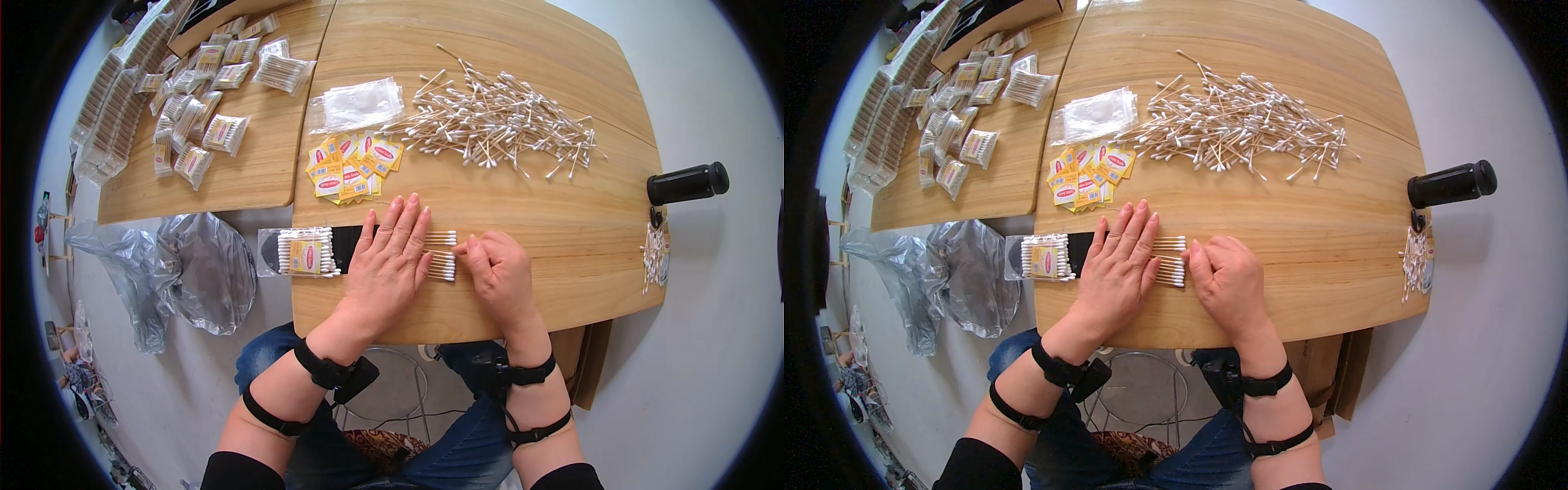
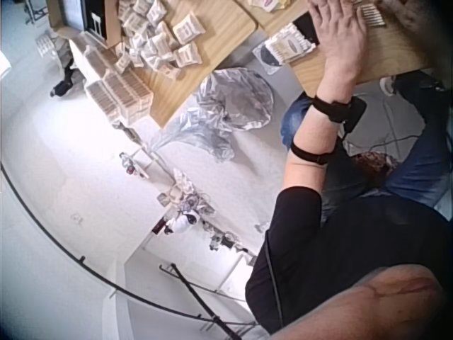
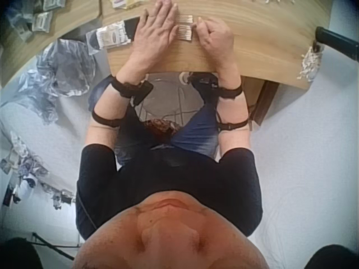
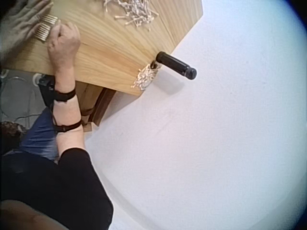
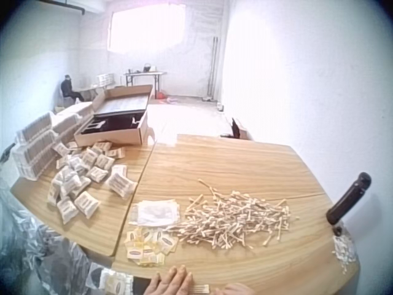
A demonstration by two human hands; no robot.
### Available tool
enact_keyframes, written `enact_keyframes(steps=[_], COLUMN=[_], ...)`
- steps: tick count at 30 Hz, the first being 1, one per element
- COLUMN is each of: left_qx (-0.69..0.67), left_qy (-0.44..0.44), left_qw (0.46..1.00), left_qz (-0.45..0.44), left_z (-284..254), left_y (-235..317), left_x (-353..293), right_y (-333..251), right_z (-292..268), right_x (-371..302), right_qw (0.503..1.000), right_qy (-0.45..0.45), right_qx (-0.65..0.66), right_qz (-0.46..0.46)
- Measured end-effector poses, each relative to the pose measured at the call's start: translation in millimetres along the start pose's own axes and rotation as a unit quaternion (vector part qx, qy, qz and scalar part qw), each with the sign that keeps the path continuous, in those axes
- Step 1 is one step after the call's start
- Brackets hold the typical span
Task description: The recorder is organizing and packing cotton swabs into small plastic bags.
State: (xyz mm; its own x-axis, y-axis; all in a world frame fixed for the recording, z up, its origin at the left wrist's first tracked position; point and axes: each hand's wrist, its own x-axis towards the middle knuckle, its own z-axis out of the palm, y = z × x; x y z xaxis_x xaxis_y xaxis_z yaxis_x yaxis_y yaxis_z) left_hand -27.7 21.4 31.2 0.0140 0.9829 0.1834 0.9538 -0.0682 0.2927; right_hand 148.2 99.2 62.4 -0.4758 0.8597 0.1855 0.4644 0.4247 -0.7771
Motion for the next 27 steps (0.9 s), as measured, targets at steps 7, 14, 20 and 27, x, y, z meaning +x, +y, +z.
enact_keyframes(steps=[7,14,20,27], left_qx=[-0.004,-0.005,0.004,0.000], left_qy=[0.002,0.005,0.003,-0.002], left_qw=[1.000,1.000,1.000,1.000], left_qz=[-0.001,0.000,0.000,0.003], left_z=[1,1,-1,0], left_y=[0,1,-1,1], left_x=[0,1,-1,1], right_y=[-2,-2,-2,46], right_z=[3,4,3,-27], right_x=[2,4,5,35], right_qw=[1.000,0.999,0.997,0.938], right_qy=[0.022,0.039,0.016,0.169], right_qx=[0.000,-0.006,0.021,-0.293], right_qz=[0.019,0.005,0.071,-0.081])
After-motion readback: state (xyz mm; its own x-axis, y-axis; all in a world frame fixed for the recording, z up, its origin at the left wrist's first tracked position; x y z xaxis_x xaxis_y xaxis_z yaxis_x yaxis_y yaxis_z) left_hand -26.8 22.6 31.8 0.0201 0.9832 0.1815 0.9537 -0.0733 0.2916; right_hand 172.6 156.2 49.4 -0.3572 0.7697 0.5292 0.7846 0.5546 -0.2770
